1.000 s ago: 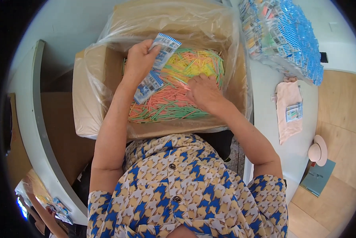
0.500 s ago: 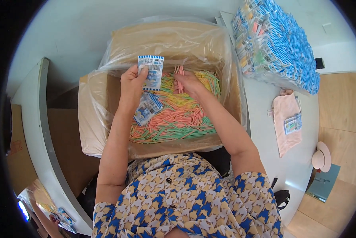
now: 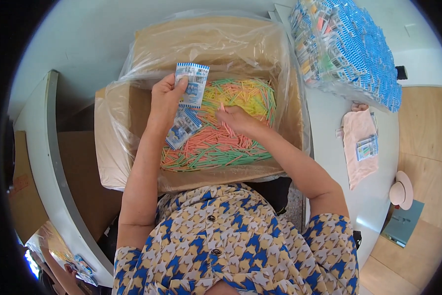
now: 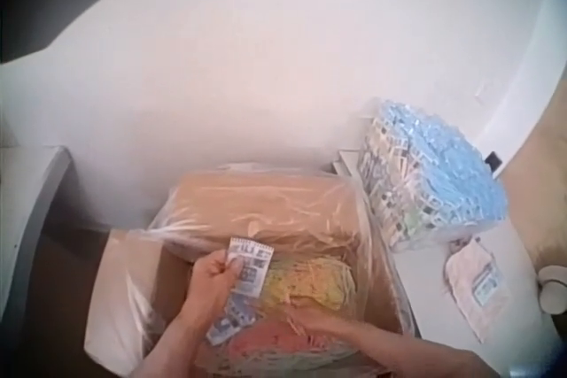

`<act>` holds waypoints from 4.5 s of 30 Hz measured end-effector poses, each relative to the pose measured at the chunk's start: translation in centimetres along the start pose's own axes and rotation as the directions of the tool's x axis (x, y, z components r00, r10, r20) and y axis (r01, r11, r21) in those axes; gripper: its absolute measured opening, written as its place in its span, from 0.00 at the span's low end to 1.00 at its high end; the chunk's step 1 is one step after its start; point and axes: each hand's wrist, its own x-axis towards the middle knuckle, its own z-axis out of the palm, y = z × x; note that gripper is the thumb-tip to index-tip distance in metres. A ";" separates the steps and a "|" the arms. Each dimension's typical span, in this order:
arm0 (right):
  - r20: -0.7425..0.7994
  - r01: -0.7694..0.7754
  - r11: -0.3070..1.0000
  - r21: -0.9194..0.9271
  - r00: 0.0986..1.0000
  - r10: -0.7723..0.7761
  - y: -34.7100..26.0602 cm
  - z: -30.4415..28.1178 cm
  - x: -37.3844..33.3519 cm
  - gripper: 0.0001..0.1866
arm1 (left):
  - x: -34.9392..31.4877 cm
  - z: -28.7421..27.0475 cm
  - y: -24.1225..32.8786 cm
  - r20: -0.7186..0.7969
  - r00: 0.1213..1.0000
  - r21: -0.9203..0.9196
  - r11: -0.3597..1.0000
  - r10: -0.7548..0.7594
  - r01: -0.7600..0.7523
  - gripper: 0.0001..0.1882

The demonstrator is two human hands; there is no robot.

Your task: Packing colorful rubber bands and instruction tags into plastic zip bags.

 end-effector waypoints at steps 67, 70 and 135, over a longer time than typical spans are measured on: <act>-0.137 0.377 0.807 0.455 0.925 -0.355 -4.2 1.1 -3.4 0.18 | -3.7 2.0 -1.3 0.645 0.758 -0.034 0.988 -0.096 0.154 0.07; -0.237 0.580 0.814 0.011 0.793 -0.562 -4.1 1.3 -3.9 0.14 | -3.8 2.3 -1.3 0.644 0.764 -0.046 0.999 0.048 -0.024 0.07; -0.398 0.285 0.910 -0.300 0.830 -0.391 -7.5 -2.4 -7.6 0.18 | -3.3 2.6 -0.8 0.610 0.787 0.072 0.995 -0.093 0.062 0.08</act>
